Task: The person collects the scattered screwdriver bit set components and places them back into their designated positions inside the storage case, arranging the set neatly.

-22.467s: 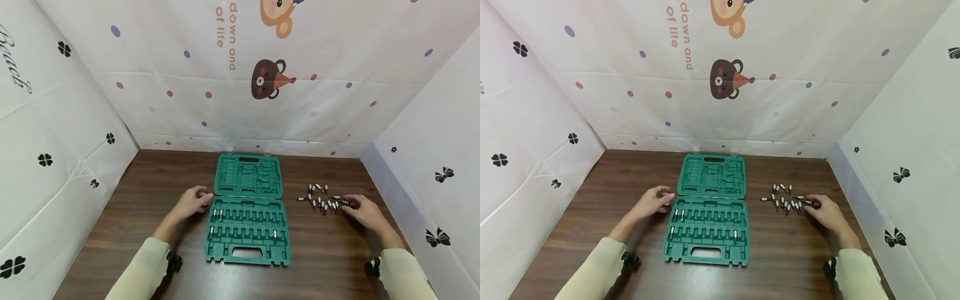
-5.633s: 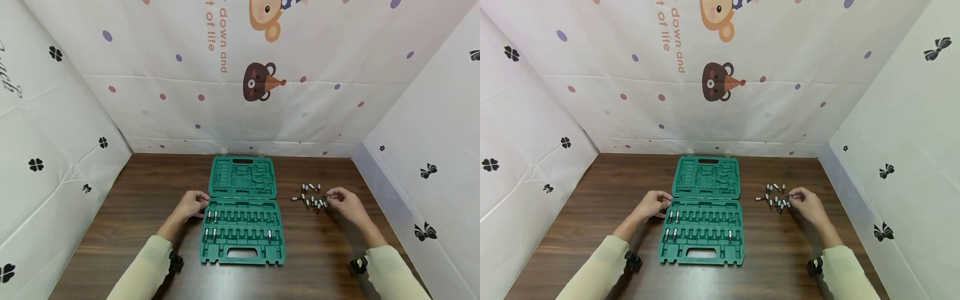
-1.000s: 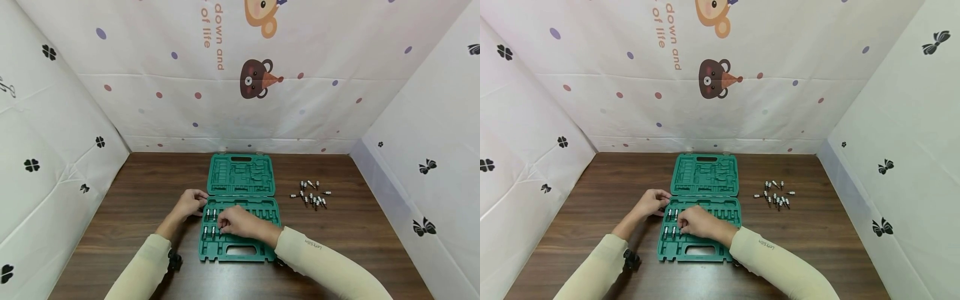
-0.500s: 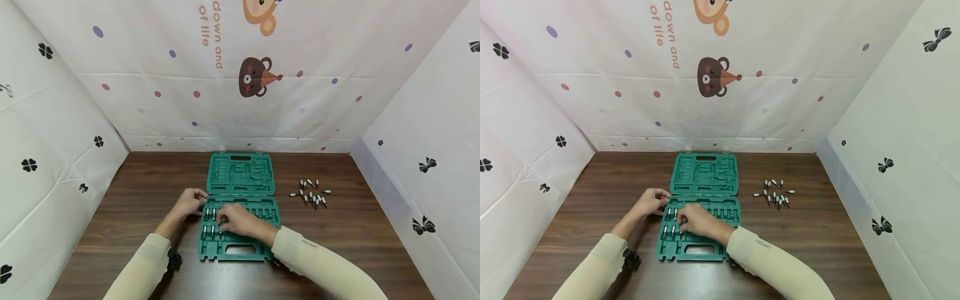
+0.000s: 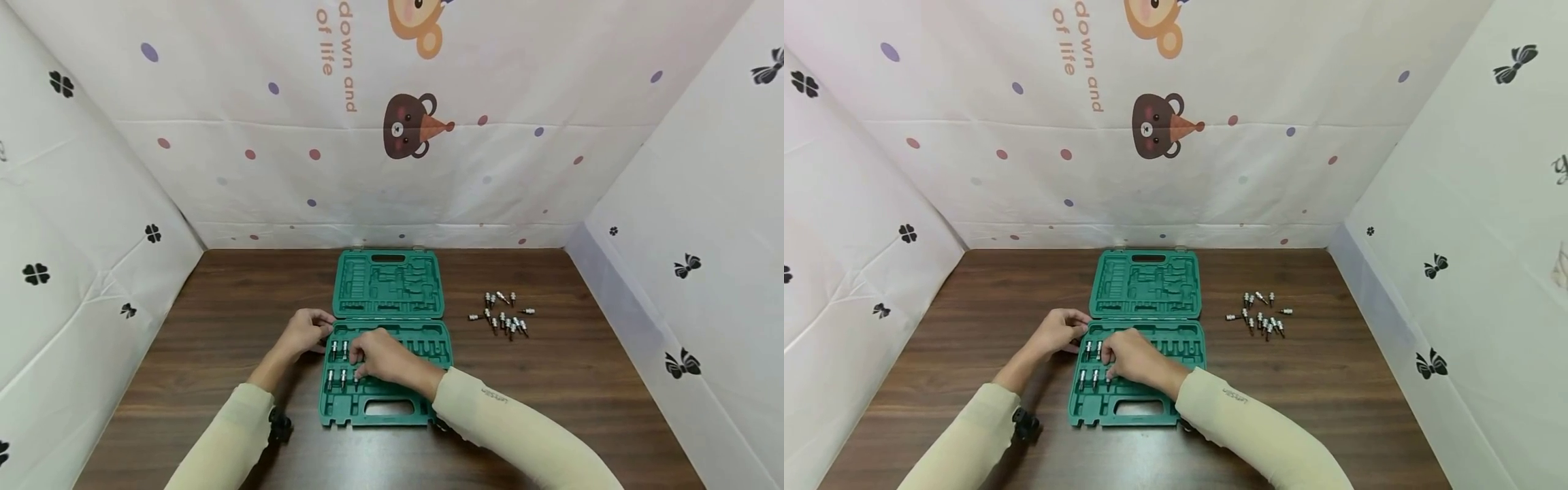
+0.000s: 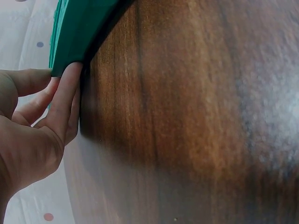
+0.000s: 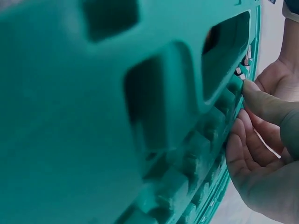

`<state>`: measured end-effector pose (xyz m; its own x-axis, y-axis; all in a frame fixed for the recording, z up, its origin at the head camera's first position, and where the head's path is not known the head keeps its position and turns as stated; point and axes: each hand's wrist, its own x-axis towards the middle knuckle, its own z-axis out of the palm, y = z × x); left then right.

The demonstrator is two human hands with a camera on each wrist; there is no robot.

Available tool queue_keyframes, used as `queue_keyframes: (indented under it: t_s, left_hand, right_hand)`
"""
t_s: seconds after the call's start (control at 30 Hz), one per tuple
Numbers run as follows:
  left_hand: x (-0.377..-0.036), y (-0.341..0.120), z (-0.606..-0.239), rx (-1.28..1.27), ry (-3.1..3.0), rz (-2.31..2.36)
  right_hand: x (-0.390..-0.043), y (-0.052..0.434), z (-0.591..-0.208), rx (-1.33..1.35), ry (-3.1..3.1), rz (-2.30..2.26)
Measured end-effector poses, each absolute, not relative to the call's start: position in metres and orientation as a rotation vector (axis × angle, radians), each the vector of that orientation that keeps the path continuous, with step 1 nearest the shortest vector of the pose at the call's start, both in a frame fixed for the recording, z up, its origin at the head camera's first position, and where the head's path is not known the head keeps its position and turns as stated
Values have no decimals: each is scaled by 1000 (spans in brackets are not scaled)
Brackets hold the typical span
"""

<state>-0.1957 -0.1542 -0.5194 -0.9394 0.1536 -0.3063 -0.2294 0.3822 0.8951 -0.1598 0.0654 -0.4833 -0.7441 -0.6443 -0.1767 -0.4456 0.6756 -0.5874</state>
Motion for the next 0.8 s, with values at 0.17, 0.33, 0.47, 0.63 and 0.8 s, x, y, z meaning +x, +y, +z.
queue_keyframes:
  t_s: [0.17, 0.33, 0.47, 0.63, 0.8]
  left_hand:
    - [-196, -155, -520, -60, 2304, 1575]
    - [-196, -156, -521, -66, 2304, 1565]
    - [-194, -156, -520, -69, 2309, 1551]
    - [-193, -155, -518, -73, 2313, 1548]
    - [-194, -154, -517, -74, 2307, 1555]
  right_hand:
    - [-160, 65, -481, -879, 2517, -676]
    - [-160, 65, -481, -904, 2506, -688]
    - [-160, 64, -481, -893, 2494, -717]
    - [-159, 63, -481, -868, 2494, -718]
    - [-160, 62, -480, -854, 2493, -716]
